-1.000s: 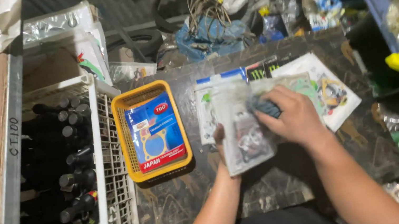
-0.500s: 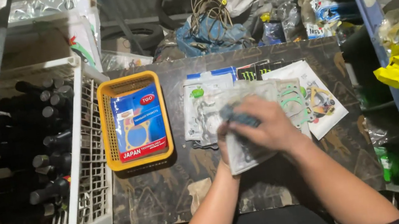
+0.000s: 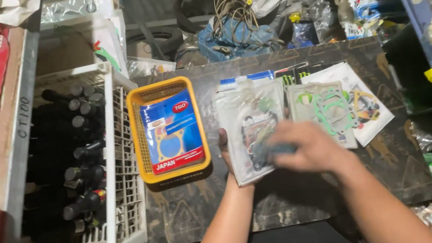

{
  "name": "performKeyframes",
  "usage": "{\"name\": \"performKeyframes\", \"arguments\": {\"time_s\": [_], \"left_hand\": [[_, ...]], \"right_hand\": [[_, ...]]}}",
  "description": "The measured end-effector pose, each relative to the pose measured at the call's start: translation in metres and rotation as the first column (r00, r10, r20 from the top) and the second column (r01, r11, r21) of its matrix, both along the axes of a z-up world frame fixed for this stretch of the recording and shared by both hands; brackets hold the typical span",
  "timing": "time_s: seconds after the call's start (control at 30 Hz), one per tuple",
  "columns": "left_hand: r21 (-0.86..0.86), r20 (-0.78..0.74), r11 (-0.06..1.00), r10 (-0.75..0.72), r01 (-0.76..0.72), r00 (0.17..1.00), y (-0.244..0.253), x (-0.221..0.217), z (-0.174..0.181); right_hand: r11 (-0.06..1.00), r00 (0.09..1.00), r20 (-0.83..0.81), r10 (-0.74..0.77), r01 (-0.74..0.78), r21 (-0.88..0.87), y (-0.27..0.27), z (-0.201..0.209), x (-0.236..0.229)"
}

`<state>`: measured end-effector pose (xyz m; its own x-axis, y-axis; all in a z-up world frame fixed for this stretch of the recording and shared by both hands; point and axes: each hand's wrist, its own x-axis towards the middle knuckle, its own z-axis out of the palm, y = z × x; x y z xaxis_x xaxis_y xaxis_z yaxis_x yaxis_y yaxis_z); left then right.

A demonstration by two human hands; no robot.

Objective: The person wipes the surface of several packaged items, including a blue and red package and white packages, using a dark cloth. The person then places the cleaned packages into a yellow basket.

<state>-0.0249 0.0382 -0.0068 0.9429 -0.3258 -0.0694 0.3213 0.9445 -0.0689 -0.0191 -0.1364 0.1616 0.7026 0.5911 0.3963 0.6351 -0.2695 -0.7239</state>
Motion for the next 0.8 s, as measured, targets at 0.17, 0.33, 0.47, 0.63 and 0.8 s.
{"name": "performKeyframes", "arguments": {"time_s": [0.17,0.33,0.47,0.63,0.8], "left_hand": [[-0.052,0.062,0.999,0.007,-0.004,0.998,0.019,0.007,0.008],[-0.096,0.036,0.995,0.01,-0.007,0.999,0.024,0.002,-0.004],[-0.016,-0.02,1.0,0.0,0.0,1.0,0.015,-0.006,-0.011],[-0.046,0.043,0.997,0.065,-0.063,0.997,0.007,0.017,0.03],[-0.125,0.172,0.992,0.042,-0.02,0.984,-0.032,0.012,0.106]], "right_hand": [[0.914,0.886,0.301,-0.353,0.395,-0.091,0.017,-0.014,0.014],[0.978,0.983,0.083,-0.163,0.172,-0.121,0.026,-0.008,-0.002],[0.921,0.926,0.188,-0.326,0.356,-0.158,0.011,-0.025,0.02],[0.955,0.932,0.279,-0.233,0.274,-0.118,0.014,-0.021,0.009],[0.987,0.989,0.019,-0.148,0.149,-0.058,-0.029,-0.027,0.023]]}}
